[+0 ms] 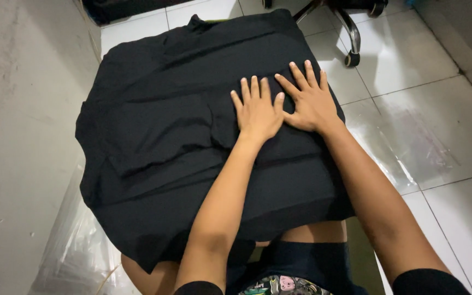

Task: The person folds a black t-shirt by hand on their lap and slides it into a clear plastic bag.

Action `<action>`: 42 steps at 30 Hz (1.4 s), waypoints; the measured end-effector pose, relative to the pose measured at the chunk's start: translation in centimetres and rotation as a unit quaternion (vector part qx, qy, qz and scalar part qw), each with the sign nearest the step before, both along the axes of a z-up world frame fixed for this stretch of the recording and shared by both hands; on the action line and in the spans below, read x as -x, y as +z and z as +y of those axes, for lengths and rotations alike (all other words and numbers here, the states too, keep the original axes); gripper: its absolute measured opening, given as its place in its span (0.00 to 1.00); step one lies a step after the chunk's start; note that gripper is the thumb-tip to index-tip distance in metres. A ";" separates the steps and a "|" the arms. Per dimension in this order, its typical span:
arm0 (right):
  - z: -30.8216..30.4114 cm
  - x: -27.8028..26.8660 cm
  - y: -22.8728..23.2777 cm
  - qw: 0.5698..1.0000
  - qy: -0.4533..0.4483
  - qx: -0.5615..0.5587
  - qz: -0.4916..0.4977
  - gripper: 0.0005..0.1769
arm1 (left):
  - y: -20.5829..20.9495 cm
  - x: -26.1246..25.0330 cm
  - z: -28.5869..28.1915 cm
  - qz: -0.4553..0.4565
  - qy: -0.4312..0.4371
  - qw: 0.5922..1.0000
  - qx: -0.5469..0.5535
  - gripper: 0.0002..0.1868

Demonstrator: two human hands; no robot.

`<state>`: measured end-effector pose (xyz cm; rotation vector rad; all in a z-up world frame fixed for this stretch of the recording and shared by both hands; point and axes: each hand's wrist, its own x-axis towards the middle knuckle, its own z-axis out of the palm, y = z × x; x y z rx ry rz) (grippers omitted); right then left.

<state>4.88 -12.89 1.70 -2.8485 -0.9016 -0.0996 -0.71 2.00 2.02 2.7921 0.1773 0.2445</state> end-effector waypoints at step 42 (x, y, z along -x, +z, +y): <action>0.8 -1.0 0.6 0.994 -0.099 -0.012 0.041 0.51 | 1.3 9.5 3.2 0.034 -0.193 0.975 -0.107 0.45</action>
